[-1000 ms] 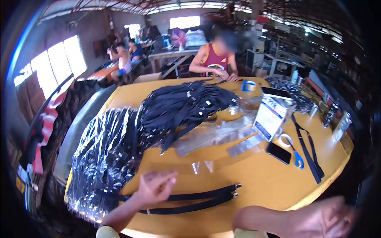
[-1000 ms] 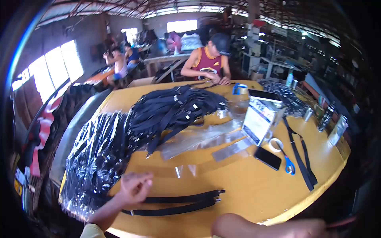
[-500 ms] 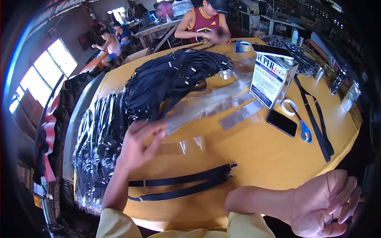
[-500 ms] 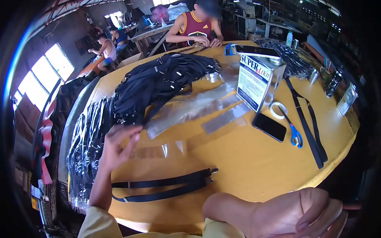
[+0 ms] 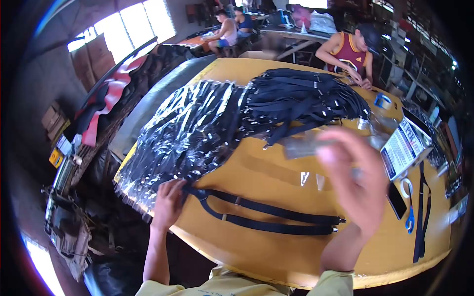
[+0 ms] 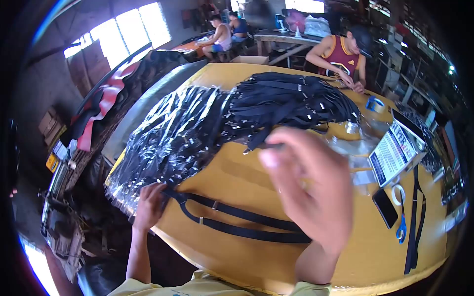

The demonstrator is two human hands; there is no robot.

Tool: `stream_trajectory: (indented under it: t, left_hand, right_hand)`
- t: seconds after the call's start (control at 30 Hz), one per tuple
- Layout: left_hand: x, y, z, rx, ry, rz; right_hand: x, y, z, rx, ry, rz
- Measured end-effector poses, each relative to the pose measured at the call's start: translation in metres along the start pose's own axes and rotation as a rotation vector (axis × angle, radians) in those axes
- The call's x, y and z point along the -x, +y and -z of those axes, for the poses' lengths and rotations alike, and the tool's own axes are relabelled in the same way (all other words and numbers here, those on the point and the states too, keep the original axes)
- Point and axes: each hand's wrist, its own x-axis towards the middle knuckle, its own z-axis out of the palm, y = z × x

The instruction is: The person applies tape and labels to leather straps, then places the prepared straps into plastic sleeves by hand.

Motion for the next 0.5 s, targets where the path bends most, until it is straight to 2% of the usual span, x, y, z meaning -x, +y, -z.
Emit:
stream_trajectory:
  t: [0.03, 0.07, 0.13, 0.17, 0.23, 0.27, 0.3, 0.37, 0.43, 0.47, 0.5]
  left_hand:
    - [0.002, -0.004, -0.008, -0.05, -0.058, -0.019]
    - [0.003, -0.001, -0.01, -0.086, -0.123, -0.012]
    - [0.003, -0.003, -0.015, -0.122, -0.173, -0.016]
    - [0.005, -0.007, -0.019, -0.114, -0.208, -0.03]
    - [0.002, -0.015, -0.022, -0.1, -0.228, -0.039]
    - [0.002, -0.018, -0.022, -0.087, -0.253, -0.073]
    - [0.005, -0.021, -0.021, -0.07, -0.282, -0.101]
    - [0.006, -0.023, -0.021, -0.04, -0.261, -0.066]
    - [0.004, -0.03, -0.027, -0.1, -0.239, -0.142]
    - [0.002, -0.027, -0.026, -0.105, -0.135, -0.187]
    - [-0.004, -0.026, -0.023, -0.1, -0.127, -0.174]
  right_hand:
    - [-0.007, 0.009, -0.018, 0.018, -0.225, -0.067]
    - [-0.01, 0.023, -0.035, 0.149, -0.407, 0.055]
    - [0.009, 0.053, -0.063, 0.373, -0.768, 0.087]
    - [0.022, 0.055, -0.071, 0.553, -1.004, -0.056]
    - [0.056, 0.078, -0.067, 0.549, -1.203, -0.019]
    - [0.068, 0.077, -0.062, 0.506, -1.247, -0.139]
    - [0.083, 0.081, -0.057, 0.512, -1.262, -0.136]
    - [0.116, 0.094, -0.048, 0.449, -1.097, 0.049]
    - [0.143, 0.102, -0.045, 0.444, -1.117, -0.021]
    - [0.152, 0.105, -0.042, 0.493, -1.054, -0.015]
    - [0.156, 0.106, -0.039, 0.537, -0.992, -0.01]
